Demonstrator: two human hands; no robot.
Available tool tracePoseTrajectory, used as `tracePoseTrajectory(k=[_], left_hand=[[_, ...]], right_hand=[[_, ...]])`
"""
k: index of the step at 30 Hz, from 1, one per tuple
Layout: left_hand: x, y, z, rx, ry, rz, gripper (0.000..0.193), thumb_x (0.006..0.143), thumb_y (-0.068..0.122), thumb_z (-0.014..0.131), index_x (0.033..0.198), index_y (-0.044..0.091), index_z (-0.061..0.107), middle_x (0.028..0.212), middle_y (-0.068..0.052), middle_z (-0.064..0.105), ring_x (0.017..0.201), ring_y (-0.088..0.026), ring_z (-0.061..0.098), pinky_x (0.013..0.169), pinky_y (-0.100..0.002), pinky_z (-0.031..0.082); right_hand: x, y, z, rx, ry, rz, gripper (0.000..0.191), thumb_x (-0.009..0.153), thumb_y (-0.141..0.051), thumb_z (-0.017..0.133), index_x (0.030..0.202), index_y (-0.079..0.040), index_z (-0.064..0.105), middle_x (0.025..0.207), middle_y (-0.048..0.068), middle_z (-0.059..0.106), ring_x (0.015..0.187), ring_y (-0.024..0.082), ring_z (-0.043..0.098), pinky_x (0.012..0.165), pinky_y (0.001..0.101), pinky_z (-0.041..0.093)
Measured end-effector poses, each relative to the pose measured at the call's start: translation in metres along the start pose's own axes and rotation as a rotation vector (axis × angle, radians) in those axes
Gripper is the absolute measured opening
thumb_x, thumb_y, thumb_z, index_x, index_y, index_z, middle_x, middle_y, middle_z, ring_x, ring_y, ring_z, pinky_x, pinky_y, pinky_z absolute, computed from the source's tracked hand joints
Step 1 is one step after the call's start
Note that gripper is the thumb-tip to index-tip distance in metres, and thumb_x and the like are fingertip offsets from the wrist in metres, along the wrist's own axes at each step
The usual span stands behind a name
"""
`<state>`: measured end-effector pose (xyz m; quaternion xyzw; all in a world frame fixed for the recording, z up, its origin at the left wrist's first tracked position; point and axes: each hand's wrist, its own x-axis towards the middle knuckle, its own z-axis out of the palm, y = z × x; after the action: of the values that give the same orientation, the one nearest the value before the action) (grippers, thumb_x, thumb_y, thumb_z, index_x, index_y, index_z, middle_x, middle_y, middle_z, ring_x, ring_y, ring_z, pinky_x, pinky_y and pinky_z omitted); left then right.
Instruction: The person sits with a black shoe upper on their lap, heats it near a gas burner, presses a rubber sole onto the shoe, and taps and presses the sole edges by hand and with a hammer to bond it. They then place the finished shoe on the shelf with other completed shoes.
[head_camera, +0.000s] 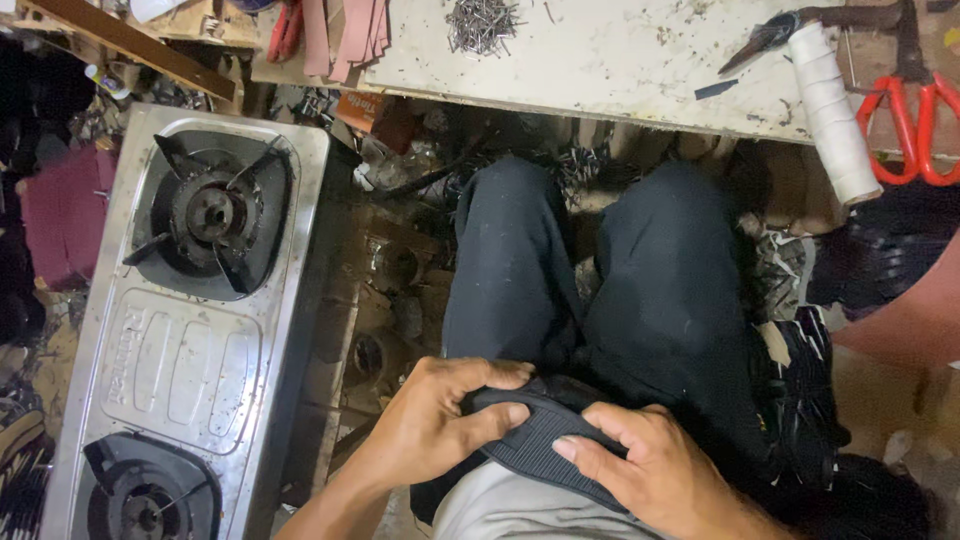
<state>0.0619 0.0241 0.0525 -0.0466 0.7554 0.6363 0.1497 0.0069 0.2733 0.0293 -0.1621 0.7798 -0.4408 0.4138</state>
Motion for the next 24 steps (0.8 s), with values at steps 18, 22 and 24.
tracePoseTrajectory(k=[18,22,24], left_hand=[[-0.012,-0.063,0.001,-0.246,-0.062,-0.203,0.028,0.085,0.009,0.078,0.109,-0.004,0.075,0.113,-0.018,0.079,0.103,-0.023,0.074,0.093,-0.035,0.057],[-0.01,-0.058,0.001,-0.097,-0.121,-0.139,0.031,0.083,0.012,0.08,0.109,-0.004,0.071,0.117,-0.017,0.077,0.11,-0.023,0.074,0.096,-0.036,0.056],[-0.008,-0.053,-0.001,-0.037,-0.138,-0.204,0.033,0.082,0.017,0.08,0.108,-0.002,0.074,0.112,-0.016,0.08,0.103,-0.024,0.078,0.089,-0.035,0.059]], right_hand=[[-0.007,0.023,-0.003,-0.134,-0.144,0.022,0.027,0.09,-0.032,0.066,0.093,-0.008,0.077,0.057,0.013,0.067,0.047,0.027,0.068,0.05,0.0373,0.052],[-0.002,0.022,-0.002,-0.178,-0.136,0.005,0.025,0.09,-0.031,0.066,0.087,-0.008,0.075,0.058,0.013,0.065,0.046,0.027,0.067,0.048,0.0386,0.051],[-0.001,0.021,-0.002,-0.183,-0.147,0.014,0.025,0.09,-0.031,0.065,0.085,-0.008,0.075,0.057,0.013,0.066,0.046,0.027,0.068,0.049,0.0386,0.051]])
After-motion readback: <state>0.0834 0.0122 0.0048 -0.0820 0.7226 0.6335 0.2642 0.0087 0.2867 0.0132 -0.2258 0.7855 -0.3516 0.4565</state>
